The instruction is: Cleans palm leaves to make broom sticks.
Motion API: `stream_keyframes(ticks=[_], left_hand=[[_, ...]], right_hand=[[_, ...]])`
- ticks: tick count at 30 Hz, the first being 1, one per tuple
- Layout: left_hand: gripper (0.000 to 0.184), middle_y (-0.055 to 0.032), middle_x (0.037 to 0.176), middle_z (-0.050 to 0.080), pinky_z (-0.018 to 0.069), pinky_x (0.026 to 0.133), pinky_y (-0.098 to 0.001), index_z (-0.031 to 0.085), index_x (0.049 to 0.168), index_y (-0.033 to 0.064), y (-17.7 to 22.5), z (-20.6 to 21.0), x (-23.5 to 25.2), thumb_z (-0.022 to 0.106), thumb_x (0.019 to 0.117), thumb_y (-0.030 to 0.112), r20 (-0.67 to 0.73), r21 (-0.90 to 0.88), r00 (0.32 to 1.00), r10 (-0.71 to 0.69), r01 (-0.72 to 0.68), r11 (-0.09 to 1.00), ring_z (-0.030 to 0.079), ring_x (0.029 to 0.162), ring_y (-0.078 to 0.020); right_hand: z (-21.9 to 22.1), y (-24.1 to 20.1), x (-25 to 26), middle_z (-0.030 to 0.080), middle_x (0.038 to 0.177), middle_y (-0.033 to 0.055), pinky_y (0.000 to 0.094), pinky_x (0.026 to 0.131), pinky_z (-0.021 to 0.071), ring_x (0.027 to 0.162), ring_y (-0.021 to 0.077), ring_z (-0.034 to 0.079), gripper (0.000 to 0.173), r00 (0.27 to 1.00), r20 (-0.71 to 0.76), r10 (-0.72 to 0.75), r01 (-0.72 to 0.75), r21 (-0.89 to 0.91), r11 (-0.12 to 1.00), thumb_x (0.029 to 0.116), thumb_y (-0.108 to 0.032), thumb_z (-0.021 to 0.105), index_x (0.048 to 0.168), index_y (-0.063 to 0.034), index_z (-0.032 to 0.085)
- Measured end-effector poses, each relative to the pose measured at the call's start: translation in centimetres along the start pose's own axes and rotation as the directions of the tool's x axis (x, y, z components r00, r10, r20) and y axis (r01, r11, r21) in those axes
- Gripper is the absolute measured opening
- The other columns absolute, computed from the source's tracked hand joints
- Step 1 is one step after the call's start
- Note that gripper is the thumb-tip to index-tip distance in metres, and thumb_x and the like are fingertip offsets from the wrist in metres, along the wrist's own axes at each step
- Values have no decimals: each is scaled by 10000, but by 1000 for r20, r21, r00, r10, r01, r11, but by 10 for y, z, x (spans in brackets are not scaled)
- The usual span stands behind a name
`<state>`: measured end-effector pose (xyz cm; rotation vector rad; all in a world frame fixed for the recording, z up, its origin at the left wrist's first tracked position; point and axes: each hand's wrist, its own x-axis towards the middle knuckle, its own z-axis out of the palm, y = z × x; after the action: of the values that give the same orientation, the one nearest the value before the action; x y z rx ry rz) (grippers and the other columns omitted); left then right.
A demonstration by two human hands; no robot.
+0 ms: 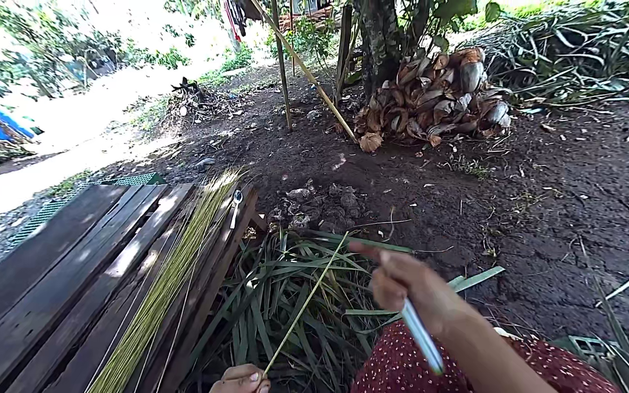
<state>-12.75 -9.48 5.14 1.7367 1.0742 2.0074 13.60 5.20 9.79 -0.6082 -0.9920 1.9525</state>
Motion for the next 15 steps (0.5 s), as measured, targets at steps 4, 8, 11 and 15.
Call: stream_keyframes(ticks=[4, 8, 11, 15], left_hand=[[80, 146, 1084, 716, 561, 864, -162, 716, 1011, 210, -2, 9, 2, 703, 972, 142, 87, 27, 995, 47, -50, 998, 679, 1023, 2], [56, 106, 1064, 705, 564, 887, -174, 669, 975, 153, 0, 9, 5, 702, 969, 109, 132, 46, 987, 93, -100, 994, 678, 1033, -10], [101, 103, 1035, 702, 567, 882, -176, 634, 919, 151, 6, -2, 8, 715, 959, 106, 98, 52, 990, 103, -109, 993, 681, 1021, -15], [100, 83, 970, 692, 564, 884, -183, 628, 915, 146, 20, -27, 18, 716, 962, 139, 175, 140, 984, 24, -49, 989, 678, 976, -9]], right_hand=[[43, 39, -16, 441, 601, -154, 122, 452, 355, 467, -56, 394, 414, 888, 381, 258, -256, -57, 965, 1051, -259, 447, 1431, -120, 539], [38, 49, -4, 478, 570, -171, 134, 463, 365, 470, -60, 415, 347, 953, 278, 122, -122, -20, 992, 1047, -281, 499, 1303, -130, 678], [2, 30, 19, 477, 525, -148, 141, 444, 397, 435, -46, 435, 386, 995, -87, -56, 59, 38, 998, 1088, -222, 323, 1270, -106, 642], [-39, 4, 40, 415, 523, -143, 146, 437, 412, 416, -28, 416, 427, 881, -400, -254, 209, -153, 966, 1124, -218, 191, 1317, -106, 555]])
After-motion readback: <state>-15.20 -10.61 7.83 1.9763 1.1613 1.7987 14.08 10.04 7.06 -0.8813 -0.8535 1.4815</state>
